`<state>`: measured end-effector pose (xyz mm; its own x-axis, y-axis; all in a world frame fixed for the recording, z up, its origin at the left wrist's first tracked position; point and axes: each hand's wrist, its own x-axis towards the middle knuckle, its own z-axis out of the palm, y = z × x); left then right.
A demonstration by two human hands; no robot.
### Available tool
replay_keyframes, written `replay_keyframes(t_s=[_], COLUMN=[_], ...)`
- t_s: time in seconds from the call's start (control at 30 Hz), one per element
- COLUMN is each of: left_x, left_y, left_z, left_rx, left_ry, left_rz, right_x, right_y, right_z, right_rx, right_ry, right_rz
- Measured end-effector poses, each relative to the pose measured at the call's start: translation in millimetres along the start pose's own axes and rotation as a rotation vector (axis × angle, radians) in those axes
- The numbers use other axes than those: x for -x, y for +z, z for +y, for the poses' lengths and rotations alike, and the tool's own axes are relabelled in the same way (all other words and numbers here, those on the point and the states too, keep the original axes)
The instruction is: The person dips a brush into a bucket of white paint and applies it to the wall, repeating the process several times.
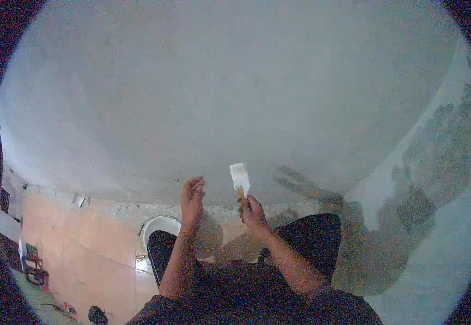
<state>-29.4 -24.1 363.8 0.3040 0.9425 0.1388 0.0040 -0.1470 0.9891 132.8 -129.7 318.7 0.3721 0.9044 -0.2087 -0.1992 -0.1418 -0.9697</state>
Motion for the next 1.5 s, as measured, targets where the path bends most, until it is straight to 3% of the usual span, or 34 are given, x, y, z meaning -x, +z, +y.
replay_keyframes(t_s=[0.07, 0.2, 0.37, 0.43, 0.57, 0.63, 0.77, 0.87, 0.97, 1.03, 1.1, 1.2, 1.33, 1.37, 1.43, 1.5], left_x=[-5.8, -10.8, -23.8, -33.9, -27.9, -30.3, -23.1, -20.4, -25.6, -25.9, -25.5, -22.5, -17.1, -15.5, -12.2, -14.3], left_y=[-4.7, -17.1, -32.4, -39.8, -54.9, -49.3, -41.7, -47.0, -49.0, -50.8, -53.2, -56.4, -56.5, -55.4, -54.9, -55.6], left_z=[10.8, 23.3, 56.3, 62.4, 50.0, 40.6, 58.8, 74.6, 77.9, 75.1, 78.5, 81.2, 82.8, 81.1, 78.0, 75.6], left_rx=[-0.023, -0.197, -0.156, -0.215, -0.174, -0.192, -0.186, -0.19, -0.205, -0.212, -0.194, -0.215, -0.189, -0.198, -0.205, -0.178], left_ry=[0.206, 0.268, 0.316, 0.383, 0.424, 0.423, 0.256, 0.289, 0.306, 0.308, 0.285, 0.299, 0.295, 0.305, 0.304, 0.297], left_rz=[0.081, 0.067, 0.02, 0.017, -0.01, -0.039, -0.19, -0.195, -0.19, -0.191, -0.174, -0.194, -0.217, -0.214, -0.216, -0.217], right_x=[-6.0, -28.0, -54.1, -52.4, -56.4, -87.4, -101.6, -86.5, -79.1, -57.8, -51.0, -48.8, -18.2, -11.3, 3.6, 10.1], right_y=[19.7, 56.1, 83.0, 90.7, 105.9, 96.6, 87.8, 89.2, 81.2, 88.6, 90.5, 93.5, 114.1, 115.3, 123.3, 123.7], right_z=[-24.6, -77.0, -113.1, -134.4, -127.0, -117.2, -106.2, -75.2, -53.9, -76.1, -101.6, -169.4, -294.3, -308.8, -340.3, -349.6], right_rx=[0.011, 0.055, 0.176, -0.027, -0.104, -0.048, 0.067, 0.131, -0.019, -0.074, 0.173, 0.163, 0.19, 0.155, 0.143, 0.206], right_ry=[-0.089, -0.211, -0.372, -0.26, -0.244, -0.28, -0.145, -0.037, 0.091, 0.16, 0.258, 0.225, 0.009, -0.178, -0.131, -0.282], right_rz=[-0.011, -0.006, 0.073, 0.036, 0.089, 0.094, 0.085, 0.078, 0.091, 0.097, 0.111, 0.109, 0.103, 0.096, 0.162, 0.12])
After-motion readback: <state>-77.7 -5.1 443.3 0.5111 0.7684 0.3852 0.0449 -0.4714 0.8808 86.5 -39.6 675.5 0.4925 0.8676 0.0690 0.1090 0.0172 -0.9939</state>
